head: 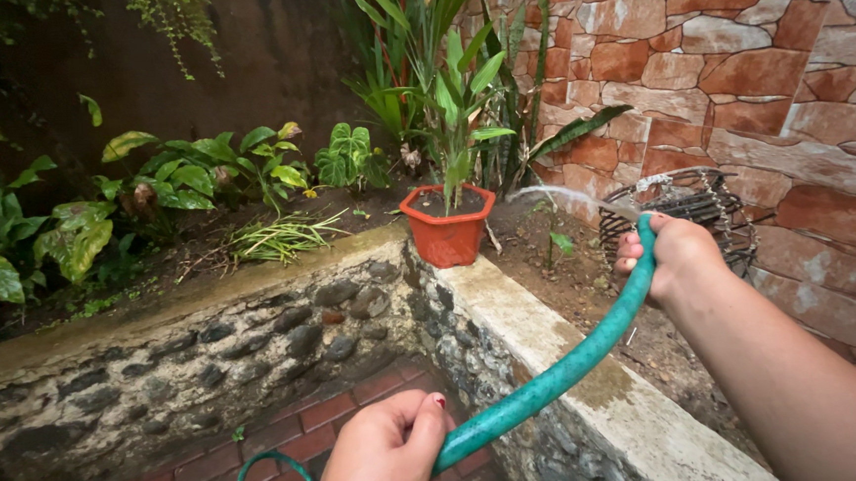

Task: The person uses a green garden hose to water various plants in a garden area. They direct the water stream onto leafy ground plants and a potted plant, then move along a stone planter to water snake plants and other greenery.

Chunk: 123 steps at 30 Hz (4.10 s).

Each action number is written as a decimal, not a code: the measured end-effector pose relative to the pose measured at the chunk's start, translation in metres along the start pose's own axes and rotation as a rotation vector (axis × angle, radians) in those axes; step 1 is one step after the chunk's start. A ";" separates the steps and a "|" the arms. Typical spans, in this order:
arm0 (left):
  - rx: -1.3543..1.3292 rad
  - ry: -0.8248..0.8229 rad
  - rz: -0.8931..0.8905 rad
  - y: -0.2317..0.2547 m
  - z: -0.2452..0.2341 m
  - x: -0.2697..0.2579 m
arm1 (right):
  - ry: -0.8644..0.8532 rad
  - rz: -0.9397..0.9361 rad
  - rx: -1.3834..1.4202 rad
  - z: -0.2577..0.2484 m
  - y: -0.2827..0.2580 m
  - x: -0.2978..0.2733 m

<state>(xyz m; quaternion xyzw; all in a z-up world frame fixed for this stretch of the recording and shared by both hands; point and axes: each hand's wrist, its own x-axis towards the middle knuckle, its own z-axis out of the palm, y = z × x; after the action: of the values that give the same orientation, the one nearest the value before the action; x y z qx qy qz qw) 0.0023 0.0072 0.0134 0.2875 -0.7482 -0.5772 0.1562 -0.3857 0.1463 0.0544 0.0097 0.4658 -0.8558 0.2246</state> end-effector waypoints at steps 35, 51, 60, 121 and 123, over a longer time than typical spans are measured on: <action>-0.006 -0.051 0.040 -0.003 0.002 0.006 | 0.008 -0.034 0.008 -0.002 -0.008 0.000; -0.009 -0.060 0.013 0.001 0.002 0.006 | -0.015 -0.047 -0.006 -0.007 -0.007 0.004; 0.031 -0.025 0.078 -0.005 0.001 0.009 | -0.042 -0.033 -0.002 -0.008 -0.005 0.008; 0.302 -0.112 0.014 -0.026 -0.012 0.013 | 0.174 0.069 -0.002 -0.067 0.064 0.014; 0.304 -0.116 0.009 -0.027 -0.013 0.014 | 0.174 0.078 0.007 -0.065 0.064 0.011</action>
<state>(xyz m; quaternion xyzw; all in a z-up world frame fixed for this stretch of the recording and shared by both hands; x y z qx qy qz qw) 0.0049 -0.0157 -0.0098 0.2707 -0.8361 -0.4720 0.0702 -0.3832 0.1646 -0.0355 0.1032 0.4798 -0.8440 0.2163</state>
